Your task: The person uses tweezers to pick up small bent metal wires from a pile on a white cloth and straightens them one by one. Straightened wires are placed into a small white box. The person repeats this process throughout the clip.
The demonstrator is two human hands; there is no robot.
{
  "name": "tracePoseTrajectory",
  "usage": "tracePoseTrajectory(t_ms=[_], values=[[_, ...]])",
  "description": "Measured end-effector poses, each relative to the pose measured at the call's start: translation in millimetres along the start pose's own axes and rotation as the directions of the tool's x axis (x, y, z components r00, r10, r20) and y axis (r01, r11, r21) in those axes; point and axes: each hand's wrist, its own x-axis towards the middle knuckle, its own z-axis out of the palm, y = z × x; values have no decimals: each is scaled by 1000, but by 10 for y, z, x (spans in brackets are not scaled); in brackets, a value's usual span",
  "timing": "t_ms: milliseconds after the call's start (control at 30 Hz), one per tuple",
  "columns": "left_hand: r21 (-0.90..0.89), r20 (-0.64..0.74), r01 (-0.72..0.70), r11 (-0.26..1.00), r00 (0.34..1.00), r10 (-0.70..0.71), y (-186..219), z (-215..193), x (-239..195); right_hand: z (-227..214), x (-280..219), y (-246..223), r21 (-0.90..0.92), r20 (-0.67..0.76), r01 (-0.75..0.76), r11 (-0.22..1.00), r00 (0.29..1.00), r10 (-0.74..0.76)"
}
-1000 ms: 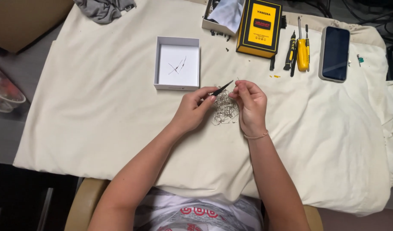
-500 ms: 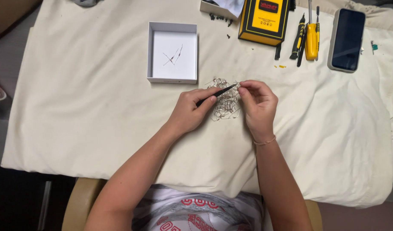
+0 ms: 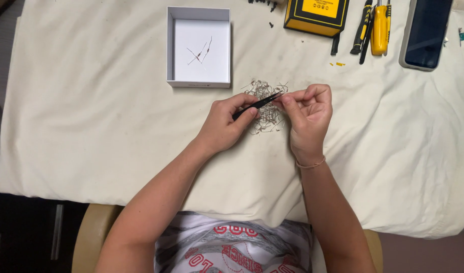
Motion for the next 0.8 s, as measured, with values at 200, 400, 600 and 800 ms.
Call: tracePoseTrajectory(t_ms=[200, 400, 600, 800], values=[[-14, -15, -14, 1000, 1000, 14, 131, 14, -2, 93, -41, -109, 57, -38, -27, 998, 999, 29], [-27, -5, -27, 999, 1000, 27, 188, 5, -6, 84, -60, -107, 81, -44, -1, 997, 999, 5], [-5, -21, -25, 1000, 999, 25, 93, 12, -23, 123, -73, -103, 79, -30, 38, 996, 999, -36], [-4, -29, -20, 1000, 999, 20, 94, 23, -43, 93, -67, -73, 82, 0, 35, 996, 999, -35]])
